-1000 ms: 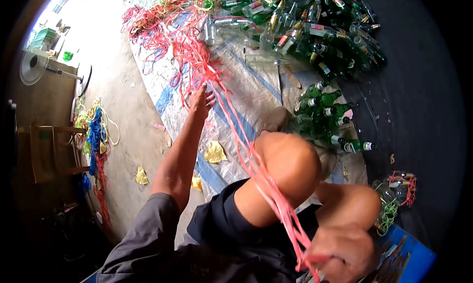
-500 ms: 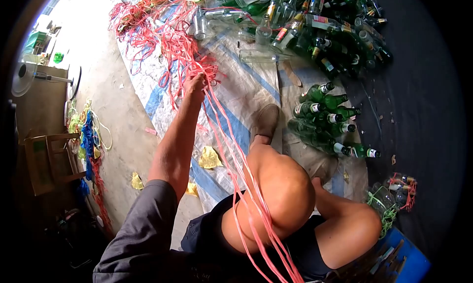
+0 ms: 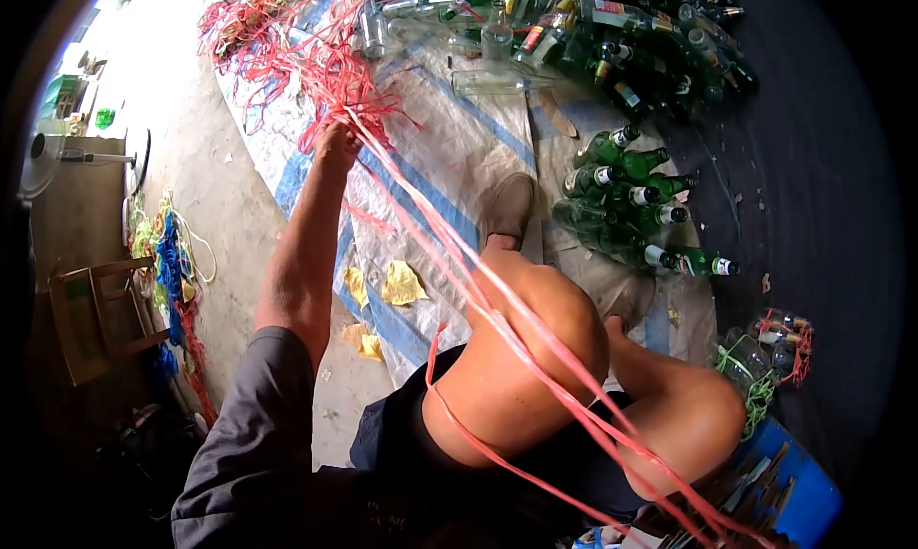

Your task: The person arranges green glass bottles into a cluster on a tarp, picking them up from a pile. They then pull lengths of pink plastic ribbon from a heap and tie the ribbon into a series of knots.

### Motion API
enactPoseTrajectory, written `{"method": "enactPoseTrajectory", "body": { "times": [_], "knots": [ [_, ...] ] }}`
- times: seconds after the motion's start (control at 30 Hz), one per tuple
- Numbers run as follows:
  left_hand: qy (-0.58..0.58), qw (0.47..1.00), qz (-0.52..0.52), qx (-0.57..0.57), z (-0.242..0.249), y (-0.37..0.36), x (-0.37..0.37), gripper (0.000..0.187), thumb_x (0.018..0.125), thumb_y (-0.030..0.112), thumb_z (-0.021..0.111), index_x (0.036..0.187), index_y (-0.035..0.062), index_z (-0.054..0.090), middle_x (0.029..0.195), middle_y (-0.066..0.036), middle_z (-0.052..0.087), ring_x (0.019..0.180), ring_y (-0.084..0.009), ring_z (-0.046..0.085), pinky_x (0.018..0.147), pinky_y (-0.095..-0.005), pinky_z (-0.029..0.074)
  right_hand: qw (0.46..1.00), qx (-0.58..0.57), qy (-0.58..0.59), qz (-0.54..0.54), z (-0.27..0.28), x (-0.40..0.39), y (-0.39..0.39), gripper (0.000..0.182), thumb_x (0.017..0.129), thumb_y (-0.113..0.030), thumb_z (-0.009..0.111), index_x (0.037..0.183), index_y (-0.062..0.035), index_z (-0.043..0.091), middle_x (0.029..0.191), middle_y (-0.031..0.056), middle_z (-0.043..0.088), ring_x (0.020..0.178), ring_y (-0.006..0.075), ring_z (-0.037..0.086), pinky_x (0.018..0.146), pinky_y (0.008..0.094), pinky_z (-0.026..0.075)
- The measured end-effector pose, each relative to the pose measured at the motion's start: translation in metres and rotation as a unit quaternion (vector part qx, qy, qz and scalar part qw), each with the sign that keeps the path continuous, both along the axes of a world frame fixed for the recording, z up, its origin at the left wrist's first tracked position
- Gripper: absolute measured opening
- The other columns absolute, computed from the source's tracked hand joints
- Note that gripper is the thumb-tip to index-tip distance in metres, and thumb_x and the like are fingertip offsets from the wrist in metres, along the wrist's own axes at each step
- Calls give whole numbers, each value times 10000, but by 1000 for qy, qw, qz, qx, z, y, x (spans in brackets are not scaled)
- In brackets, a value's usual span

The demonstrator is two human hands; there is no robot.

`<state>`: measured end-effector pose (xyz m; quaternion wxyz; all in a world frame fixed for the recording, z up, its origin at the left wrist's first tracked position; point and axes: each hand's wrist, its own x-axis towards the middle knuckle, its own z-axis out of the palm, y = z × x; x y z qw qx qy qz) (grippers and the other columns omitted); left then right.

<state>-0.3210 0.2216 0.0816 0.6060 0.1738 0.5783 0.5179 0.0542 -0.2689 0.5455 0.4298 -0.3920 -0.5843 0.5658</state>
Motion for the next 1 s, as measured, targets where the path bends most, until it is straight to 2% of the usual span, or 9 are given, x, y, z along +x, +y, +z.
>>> {"method": "enactPoseTrajectory", "body": {
  "times": [0.2,0.57,0.63,0.73,0.77,0.8,0.83,0.87,1.0],
  "knots": [
    [125,987,-103,8,11,-3,-8,158,985,169,637,878,75,705,707,-33,620,572,-166,600,557,-323,560,1000,3,-12,-13,1,3,-6,342,970,-249,730,1186,10,671,955,183,682,686,279,654,562,433,477],
    [231,918,-321,-3,52,-46,-22,348,1004,257,642,1302,77,628,1063,-90,742,816,-236,768,743,-401,637,993,42,-94,-65,11,20,-32,393,962,-304,740,1206,-2,673,1021,216,690,722,286,663,590,455,494],
    [297,896,-330,-13,36,-55,-23,538,1002,242,669,1492,105,493,1154,-91,724,849,-249,765,788,-447,631,975,85,-185,-89,21,50,-65,403,961,-314,742,1209,-4,673,1033,222,692,729,287,665,595,459,498],
    [339,882,-313,96,33,-78,-24,483,1009,215,691,1429,19,557,1112,-125,740,773,-219,754,666,-337,595,894,185,-392,-115,31,101,-126,417,959,-329,745,1215,-8,674,1051,230,694,738,289,667,603,466,502],
    [312,896,-296,114,49,-95,-14,397,1005,218,707,1330,-2,645,1062,-107,753,744,-189,736,650,-306,578,902,155,-371,-157,30,110,-145,421,959,-334,746,1217,-9,674,1057,233,694,742,290,668,606,468,504],
    [258,916,-269,146,77,-115,1,384,1008,251,717,1271,-27,696,1042,-117,770,724,-173,733,608,-286,545,966,29,-108,-234,17,97,-150,393,941,-328,758,1179,-37,641,1064,205,660,714,260,618,583,448,464],
    [265,901,-273,209,115,-139,19,352,1014,237,709,1257,-18,708,1013,-93,768,736,-148,709,630,-275,535,924,-41,191,-328,3,84,-155,373,924,-321,770,1141,-65,608,1070,177,626,687,231,567,560,429,424],
    [272,897,-260,232,149,-164,39,302,1021,203,700,1233,-9,724,972,-70,762,718,-118,655,635,-265,510,801,-31,238,-548,-2,40,-153,194,927,-192,741,908,-83,582,946,106,584,652,156,485,533,325,352],
    [159,893,-292,303,268,-252,97,232,1031,135,673,1181,-34,724,979,-64,753,722,-80,560,662,-248,445,870,-61,130,-471,-29,22,-101,613,955,-386,759,1306,76,561,920,54,551,604,49,459,483,220,282]
  ]
}}
